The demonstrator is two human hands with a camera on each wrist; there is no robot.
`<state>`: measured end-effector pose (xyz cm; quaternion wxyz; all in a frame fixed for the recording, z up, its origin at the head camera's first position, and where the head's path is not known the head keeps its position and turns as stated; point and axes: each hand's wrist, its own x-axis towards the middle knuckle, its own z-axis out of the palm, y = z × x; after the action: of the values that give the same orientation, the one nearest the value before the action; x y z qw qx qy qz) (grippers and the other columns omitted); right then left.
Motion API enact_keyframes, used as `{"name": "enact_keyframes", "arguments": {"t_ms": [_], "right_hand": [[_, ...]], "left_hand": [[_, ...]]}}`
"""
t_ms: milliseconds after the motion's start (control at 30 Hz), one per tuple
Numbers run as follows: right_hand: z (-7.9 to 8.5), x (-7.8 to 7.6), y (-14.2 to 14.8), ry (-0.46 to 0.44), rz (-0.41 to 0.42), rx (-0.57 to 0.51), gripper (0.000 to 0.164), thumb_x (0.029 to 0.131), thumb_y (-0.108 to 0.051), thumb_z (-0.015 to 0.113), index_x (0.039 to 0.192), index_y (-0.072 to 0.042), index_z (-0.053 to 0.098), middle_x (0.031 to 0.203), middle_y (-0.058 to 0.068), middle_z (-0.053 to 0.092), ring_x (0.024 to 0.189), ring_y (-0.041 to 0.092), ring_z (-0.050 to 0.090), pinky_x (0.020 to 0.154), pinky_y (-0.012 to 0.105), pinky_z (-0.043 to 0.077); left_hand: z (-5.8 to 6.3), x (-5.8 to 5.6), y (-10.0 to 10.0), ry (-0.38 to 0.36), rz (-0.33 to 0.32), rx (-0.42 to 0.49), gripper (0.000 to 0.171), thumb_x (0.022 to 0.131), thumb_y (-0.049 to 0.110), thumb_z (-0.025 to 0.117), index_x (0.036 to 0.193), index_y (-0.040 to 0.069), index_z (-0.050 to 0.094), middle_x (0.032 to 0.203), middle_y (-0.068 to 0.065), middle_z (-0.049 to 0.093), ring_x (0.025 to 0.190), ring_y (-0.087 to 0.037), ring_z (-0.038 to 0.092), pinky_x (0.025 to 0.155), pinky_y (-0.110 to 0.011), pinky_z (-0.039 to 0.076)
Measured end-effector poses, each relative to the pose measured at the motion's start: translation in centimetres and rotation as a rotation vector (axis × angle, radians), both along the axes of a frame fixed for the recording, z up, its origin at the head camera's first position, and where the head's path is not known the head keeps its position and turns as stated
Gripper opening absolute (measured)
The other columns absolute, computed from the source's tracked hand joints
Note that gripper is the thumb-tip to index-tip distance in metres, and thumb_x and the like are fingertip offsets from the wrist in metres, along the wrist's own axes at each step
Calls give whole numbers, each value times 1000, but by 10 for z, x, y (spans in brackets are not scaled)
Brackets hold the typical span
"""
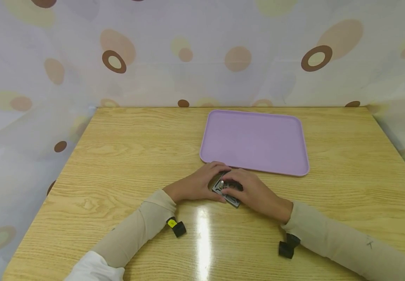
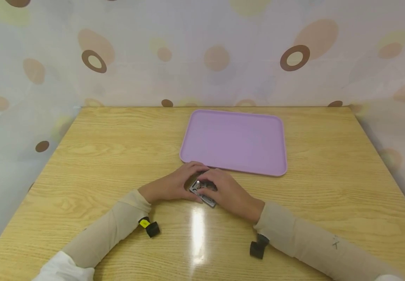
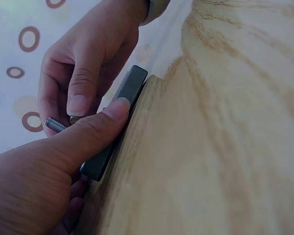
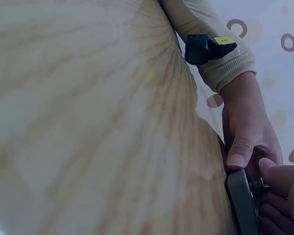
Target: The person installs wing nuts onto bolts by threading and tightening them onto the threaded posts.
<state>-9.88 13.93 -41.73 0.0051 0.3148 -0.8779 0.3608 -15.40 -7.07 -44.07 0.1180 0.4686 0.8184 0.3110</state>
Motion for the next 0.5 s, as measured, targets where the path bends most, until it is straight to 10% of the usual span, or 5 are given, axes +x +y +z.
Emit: {"name": "enact_keyframes", "arguments": {"t_ms": [500], "right_hand": [[2,0,5,-30,-36,19,15,89,-17,63,104,-16,66,111,-1,63,107,14,55,92,35,45]], "left_hand": [[0,1,-2,-1,13,2,89,72,50,75,141,11,35,139,-4,35,127,-14,31,107,-29,25]]}}
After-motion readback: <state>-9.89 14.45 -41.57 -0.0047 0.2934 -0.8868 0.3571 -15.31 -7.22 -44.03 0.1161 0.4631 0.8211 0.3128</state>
